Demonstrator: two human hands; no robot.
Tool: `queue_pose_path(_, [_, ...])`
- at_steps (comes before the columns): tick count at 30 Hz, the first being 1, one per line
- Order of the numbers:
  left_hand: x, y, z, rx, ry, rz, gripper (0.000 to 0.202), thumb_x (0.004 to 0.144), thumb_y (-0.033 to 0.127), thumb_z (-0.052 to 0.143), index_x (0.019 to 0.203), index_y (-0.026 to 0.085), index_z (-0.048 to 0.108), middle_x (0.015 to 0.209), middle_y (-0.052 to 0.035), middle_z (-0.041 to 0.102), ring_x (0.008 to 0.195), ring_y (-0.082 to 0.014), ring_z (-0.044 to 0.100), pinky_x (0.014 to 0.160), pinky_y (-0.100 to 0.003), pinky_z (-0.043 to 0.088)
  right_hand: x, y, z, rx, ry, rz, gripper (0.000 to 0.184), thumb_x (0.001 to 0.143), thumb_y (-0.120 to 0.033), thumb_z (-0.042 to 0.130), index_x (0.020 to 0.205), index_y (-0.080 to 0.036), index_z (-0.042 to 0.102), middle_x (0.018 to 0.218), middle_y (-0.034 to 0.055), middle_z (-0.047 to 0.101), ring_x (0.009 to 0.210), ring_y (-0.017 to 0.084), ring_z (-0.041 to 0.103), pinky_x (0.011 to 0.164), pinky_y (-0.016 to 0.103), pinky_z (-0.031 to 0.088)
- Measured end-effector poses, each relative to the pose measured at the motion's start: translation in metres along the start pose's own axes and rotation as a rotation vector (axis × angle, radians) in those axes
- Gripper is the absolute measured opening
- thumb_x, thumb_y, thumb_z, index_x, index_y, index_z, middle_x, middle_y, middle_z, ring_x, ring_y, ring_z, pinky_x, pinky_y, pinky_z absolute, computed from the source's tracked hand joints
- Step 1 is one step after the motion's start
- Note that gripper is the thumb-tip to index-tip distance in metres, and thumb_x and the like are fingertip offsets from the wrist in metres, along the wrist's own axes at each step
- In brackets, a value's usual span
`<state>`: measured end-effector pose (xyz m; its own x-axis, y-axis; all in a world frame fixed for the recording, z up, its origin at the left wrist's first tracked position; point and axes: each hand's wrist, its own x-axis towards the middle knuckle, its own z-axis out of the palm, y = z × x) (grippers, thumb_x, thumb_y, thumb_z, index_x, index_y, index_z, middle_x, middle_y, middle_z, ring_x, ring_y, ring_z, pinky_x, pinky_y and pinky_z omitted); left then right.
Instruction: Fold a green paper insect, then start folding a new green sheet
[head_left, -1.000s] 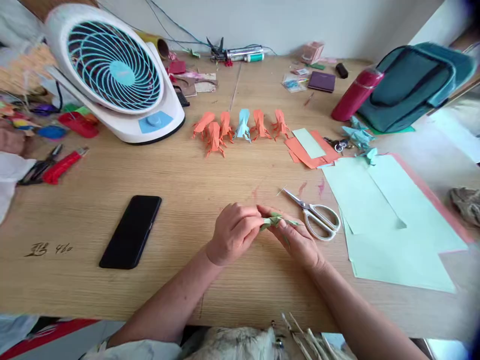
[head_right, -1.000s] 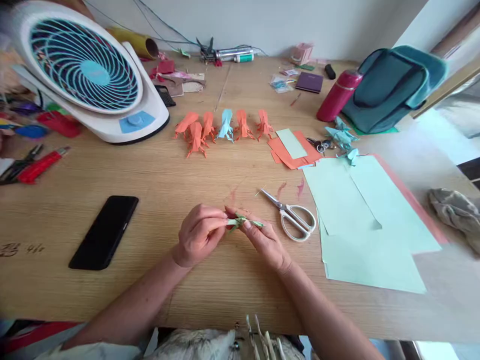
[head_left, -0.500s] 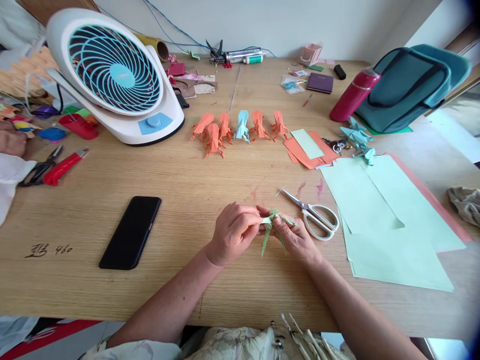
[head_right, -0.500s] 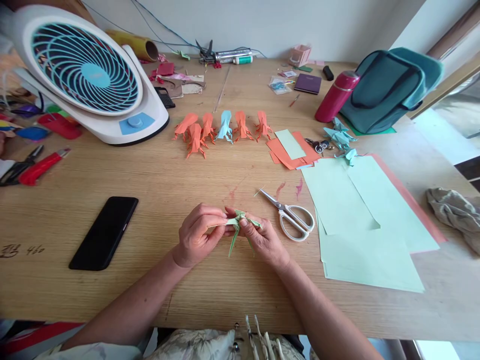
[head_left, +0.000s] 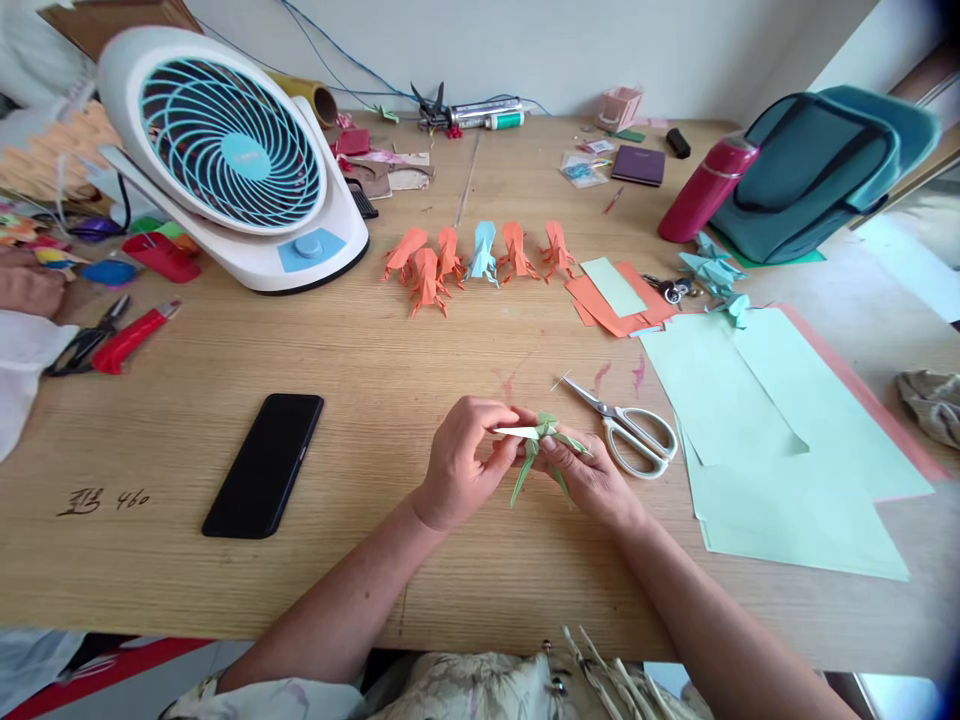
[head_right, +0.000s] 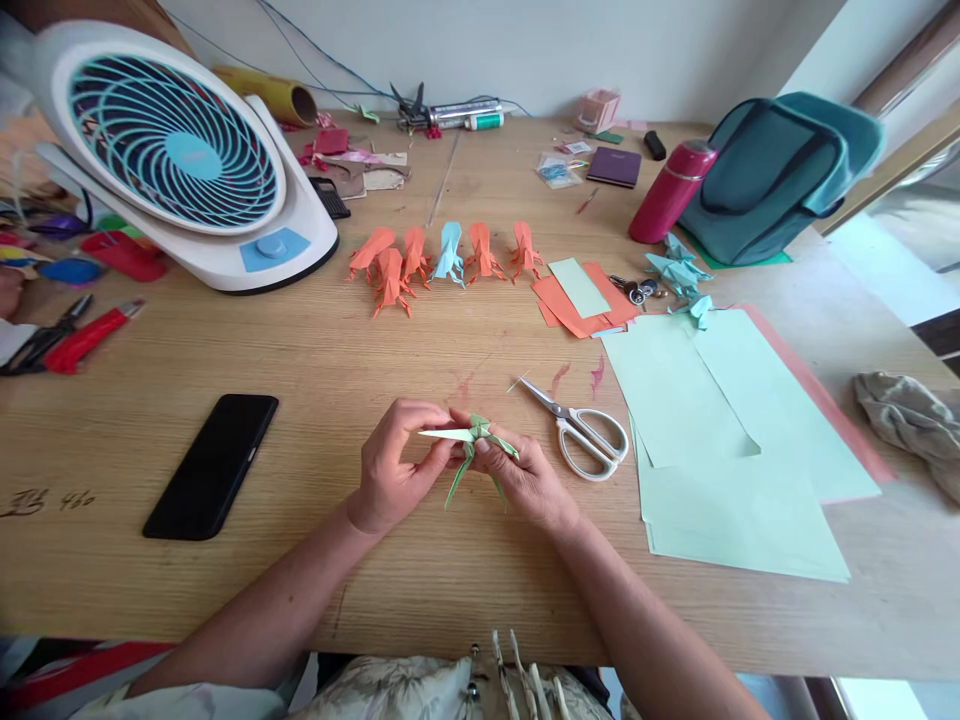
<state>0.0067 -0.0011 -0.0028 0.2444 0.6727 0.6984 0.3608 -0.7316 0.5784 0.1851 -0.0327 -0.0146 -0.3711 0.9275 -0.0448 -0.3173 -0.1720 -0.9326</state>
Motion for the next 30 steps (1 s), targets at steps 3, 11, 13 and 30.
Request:
queue_pose_path(3, [-0.002, 0.002, 0.003, -0.063, 0.018, -0.173, 0.024, 0.086, 0.013, 0.067, 0.104, 0.02, 0.054, 0.092, -0.0025, 0.058, 0.078, -0.0138, 0.053, 0.075, -0.03, 0.051, 0.0, -0.003, 0.0, -0.12, 0.032, -0.039, 0.04, 0.099, -0.047, 0.055, 0.135, -0.032, 0.063, 0.134, 0.0054, 0.067, 0.132, 0.029, 0.055, 0.114, 0.05, 0.039])
queue_pose_path(11, [0.002, 0.001, 0.003, -0.174, -0.042, -0.35, 0.007, 0.091, 0.027, 0.064, 0.091, 0.019, 0.063, 0.097, -0.005, 0.059, 0.082, -0.0149, 0.054, 0.072, -0.028, 0.048, 0.003, -0.01, 0.003, -0.269, 0.058, -0.134, 0.044, 0.099, -0.051, 0.052, 0.138, -0.033, 0.06, 0.145, 0.0042, 0.059, 0.149, 0.026, 0.032, 0.122, 0.049, 0.022])
queue_pose_path(13, [0.003, 0.001, 0.004, -0.254, -0.159, -0.377, 0.01, 0.094, 0.028, 0.061, 0.091, 0.02, 0.066, 0.092, -0.0044, 0.063, 0.08, -0.015, 0.056, 0.072, -0.028, 0.047, 0.004, -0.009, 0.003, -0.224, 0.079, -0.133, 0.045, 0.098, -0.049, 0.054, 0.14, -0.034, 0.058, 0.149, 0.0044, 0.055, 0.15, 0.026, 0.03, 0.122, 0.049, 0.023])
queue_pose_path(30, [-0.002, 0.004, 0.012, -0.414, -0.189, -0.49, 0.014, 0.089, 0.028, 0.067, 0.082, 0.016, 0.07, 0.087, -0.0069, 0.071, 0.083, -0.0175, 0.066, 0.073, -0.028, 0.054, 0.008, -0.008, 0.003, -0.357, 0.07, -0.102, 0.03, 0.093, -0.053, 0.061, 0.104, -0.032, 0.08, 0.118, 0.0065, 0.074, 0.134, 0.033, 0.052, 0.114, 0.054, 0.034])
